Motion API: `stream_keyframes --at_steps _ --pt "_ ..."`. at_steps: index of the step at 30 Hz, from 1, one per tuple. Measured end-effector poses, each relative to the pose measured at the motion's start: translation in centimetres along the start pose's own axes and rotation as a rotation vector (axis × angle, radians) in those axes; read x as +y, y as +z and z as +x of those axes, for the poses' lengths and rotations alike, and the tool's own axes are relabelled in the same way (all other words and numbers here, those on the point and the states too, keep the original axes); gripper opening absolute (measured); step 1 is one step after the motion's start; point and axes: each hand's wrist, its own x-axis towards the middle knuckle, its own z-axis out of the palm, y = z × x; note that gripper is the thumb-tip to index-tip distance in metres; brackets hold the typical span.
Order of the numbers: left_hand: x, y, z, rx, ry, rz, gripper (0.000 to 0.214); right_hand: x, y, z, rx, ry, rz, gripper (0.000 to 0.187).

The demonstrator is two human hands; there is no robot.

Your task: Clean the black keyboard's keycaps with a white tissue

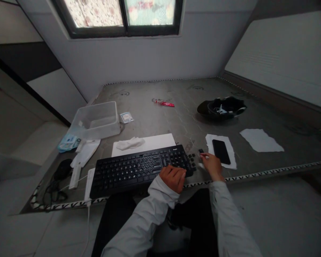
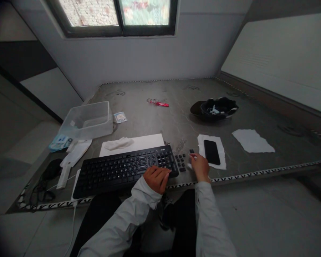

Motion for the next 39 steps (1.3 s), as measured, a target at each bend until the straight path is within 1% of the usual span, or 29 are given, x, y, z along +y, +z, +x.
stream_keyframes --at_steps 2,5,8,11,13,15,18,21,24,26,28,30,32,35,37,39 --pt "0.1 -0.1 0.1 0.002 0.003 -0.012 0.017 -0.7 1.2 0.6 -0.012 -0.018 -0.007 0.035" --pt "0.1 -0.2 0.2 -0.007 0.004 -0.024 0.016 -1.3 2.1 1.3 -0.052 -0.040 -0.041 0.035" --pt "0.1 -0.2 0.3 -0.005 0.011 -0.038 0.014 -0.9 2.3 1.6 -0.075 -0.058 -0.066 0.029" --pt "0.2 0.0 0.2 0.015 0.016 -0.047 0.013 -0.4 2.3 1.5 -0.044 -0.070 -0.058 0.027" --pt "0.2 0.1 0.1 0.013 0.012 -0.052 0.012 -0.2 2.3 1.5 -0.040 -0.112 -0.035 0.029" --pt "0.3 0.2 0.1 0.001 0.005 -0.053 0.011 -0.2 2.5 1.4 -0.066 -0.184 -0.017 0.032" --pt "0.4 0.2 0.1 -0.006 -0.004 -0.042 0.012 -0.4 2.7 1.3 -0.106 -0.260 -0.013 0.028" --pt "0.4 0.2 0.0 0.003 -0.009 -0.049 0.012 -0.5 2.6 1.0 -0.099 -0.241 -0.022 0.024" --pt "0.3 0.3 -0.1 0.013 -0.007 -0.048 0.011 -0.4 2.0 0.7 -0.063 -0.176 -0.010 0.027" --pt "0.4 0.3 -0.1 0.008 -0.011 -0.049 0.012 -0.5 1.1 0.3 -0.008 -0.134 0.054 0.030" --pt "0.4 0.2 0.0 0.008 -0.028 -0.066 0.014 -0.9 0.0 -0.3 0.053 -0.112 0.171 0.034" --pt "0.5 0.1 0.1 0.020 -0.044 -0.101 0.015 -1.9 -1.4 -1.3 0.088 -0.111 0.319 0.038" --pt "0.6 -0.2 0.4 0.050 -0.056 -0.140 0.016 -3.6 -3.0 -2.8 0.067 -0.124 0.466 0.039" --pt "0.4 -0.3 0.5 0.139 -0.099 -0.162 0.017 -7.1 -4.9 -5.5 -0.095 -0.189 0.649 0.038" --pt "0.1 -0.3 0.5 0.196 -0.160 -0.154 0.023 -9.4 -5.7 -7.2 -0.207 -0.249 0.718 0.036" --pt "-0.3 -0.1 0.2 0.224 -0.214 -0.160 0.029 -11.1 -6.1 -8.5 -0.302 -0.290 0.764 0.034"
